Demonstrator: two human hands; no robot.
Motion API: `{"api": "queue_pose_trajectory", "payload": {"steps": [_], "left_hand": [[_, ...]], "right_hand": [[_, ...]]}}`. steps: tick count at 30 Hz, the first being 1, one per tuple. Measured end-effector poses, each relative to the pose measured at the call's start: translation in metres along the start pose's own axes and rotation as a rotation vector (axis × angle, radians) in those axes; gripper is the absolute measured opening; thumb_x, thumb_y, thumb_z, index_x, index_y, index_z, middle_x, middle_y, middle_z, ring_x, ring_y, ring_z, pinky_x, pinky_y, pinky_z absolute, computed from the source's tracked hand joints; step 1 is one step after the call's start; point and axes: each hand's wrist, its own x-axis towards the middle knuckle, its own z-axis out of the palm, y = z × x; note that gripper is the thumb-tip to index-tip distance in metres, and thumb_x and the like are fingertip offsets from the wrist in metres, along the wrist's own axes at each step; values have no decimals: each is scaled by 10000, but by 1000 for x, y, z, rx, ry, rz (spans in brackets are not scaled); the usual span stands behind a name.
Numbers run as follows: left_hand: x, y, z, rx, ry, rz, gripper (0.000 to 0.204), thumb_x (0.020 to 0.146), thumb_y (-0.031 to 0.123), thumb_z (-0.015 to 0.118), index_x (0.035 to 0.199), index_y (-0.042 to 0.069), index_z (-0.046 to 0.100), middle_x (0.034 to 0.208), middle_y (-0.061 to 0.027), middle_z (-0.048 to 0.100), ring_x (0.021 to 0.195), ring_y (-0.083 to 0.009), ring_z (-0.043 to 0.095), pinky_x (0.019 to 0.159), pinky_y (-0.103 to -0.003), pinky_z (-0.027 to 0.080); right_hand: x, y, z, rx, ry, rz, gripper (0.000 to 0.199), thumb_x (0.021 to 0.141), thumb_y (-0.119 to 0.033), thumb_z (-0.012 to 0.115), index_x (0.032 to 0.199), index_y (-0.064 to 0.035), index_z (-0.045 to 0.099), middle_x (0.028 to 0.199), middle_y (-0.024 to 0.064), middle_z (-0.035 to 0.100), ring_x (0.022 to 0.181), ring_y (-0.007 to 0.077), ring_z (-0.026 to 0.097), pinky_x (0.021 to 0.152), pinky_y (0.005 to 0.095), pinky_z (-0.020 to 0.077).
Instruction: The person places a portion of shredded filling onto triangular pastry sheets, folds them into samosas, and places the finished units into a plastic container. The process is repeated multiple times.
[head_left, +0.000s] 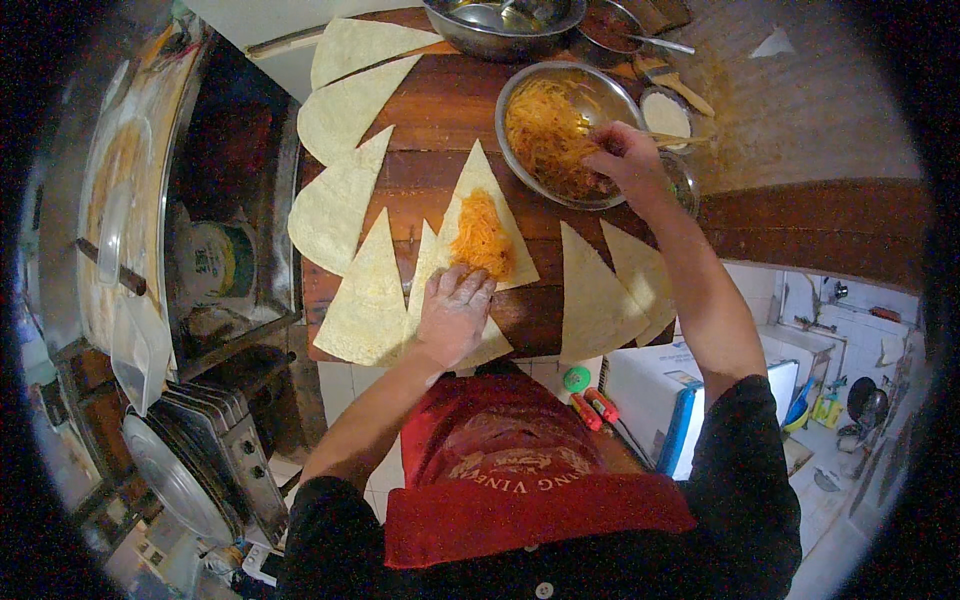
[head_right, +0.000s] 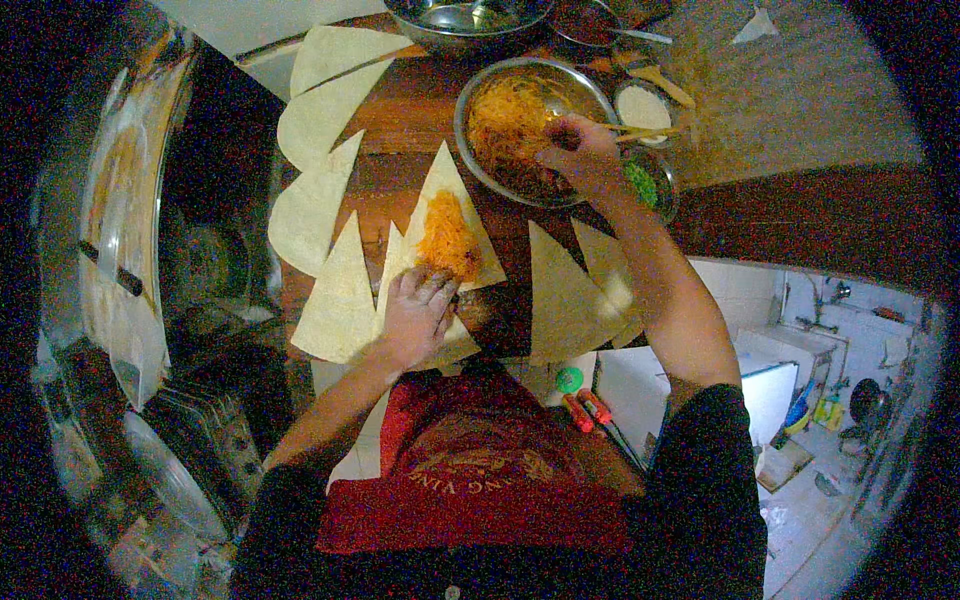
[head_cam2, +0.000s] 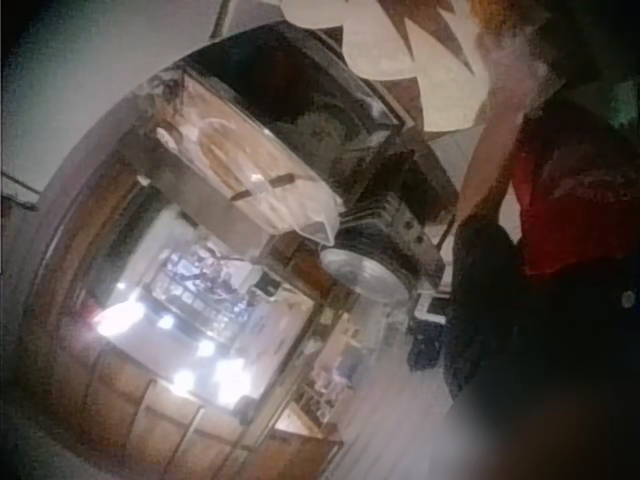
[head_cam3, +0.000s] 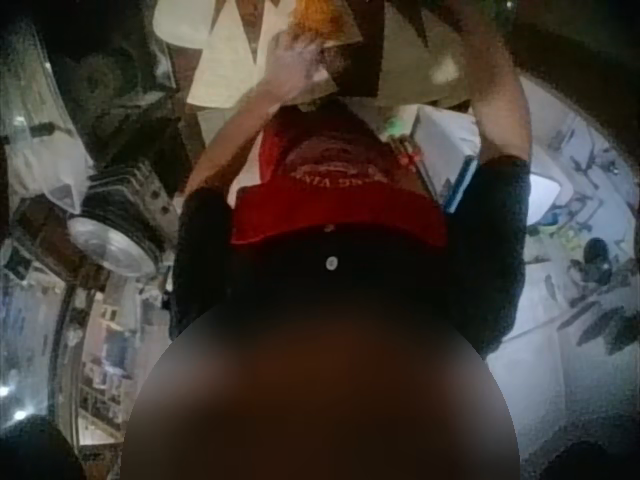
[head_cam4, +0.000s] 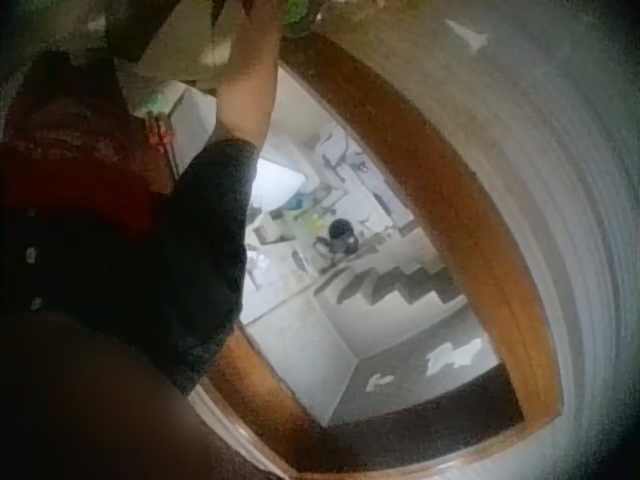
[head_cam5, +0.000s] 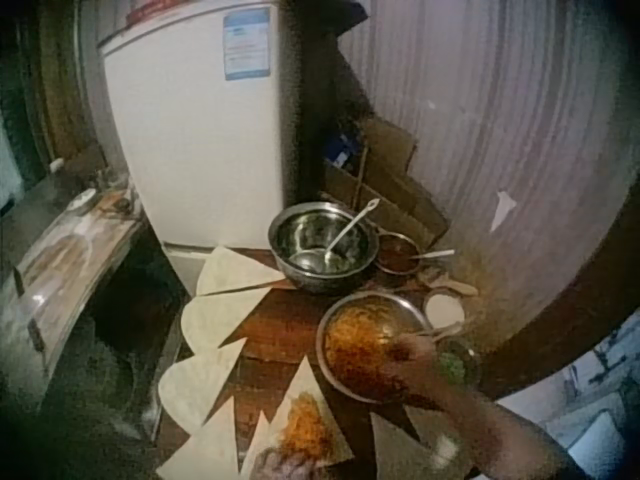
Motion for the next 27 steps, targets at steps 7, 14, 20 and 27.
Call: {"api": "queue_pose_trajectory", "payload": {"steps": [7, 14, 20, 27], "left_hand": [[-9, -6, -2, -49, 63, -25, 491, 717, 143, 669, 1194, 56, 590, 1224, -125, 556, 1163, -352, 466, 957, -502, 378], [-21, -6, -9, -9, 50, -121, 457, 725, 125, 666, 1171, 49, 601, 1229, -134, 561, 1166, -348, 472, 924, -487, 393], [-22, -5, -11, -13, 51, -103, 481, 737, 137, 661, 1204, 51, 583, 1237, -137, 551, 1174, -349, 465, 919, -489, 394], [-6, -6, -1, 32, -25, -107, 523, 722, 186, 671, 1223, 71, 576, 1265, -149, 530, 1210, -367, 437, 960, -503, 373]], "right_hand": [[-12, -12, 15, -599, 63, -320, 287, 759, -105, 686, 1019, -23, 598, 816, 125, 639, 780, 230, 642, 701, 342, 526], [20, 12, 45, -945, -21, -217, 290, 762, -202, 644, 1002, -40, 628, 952, 208, 659, 935, 396, 624, 810, 464, 500], [14, 5, 31, -652, -2, -224, 269, 753, -169, 657, 978, -26, 616, 872, 174, 656, 852, 313, 648, 750, 405, 514], [-27, -18, 38, -272, -30, -255, 220, 756, -65, 686, 955, -12, 609, 824, 69, 641, 734, 104, 617, 639, 258, 502]]}}
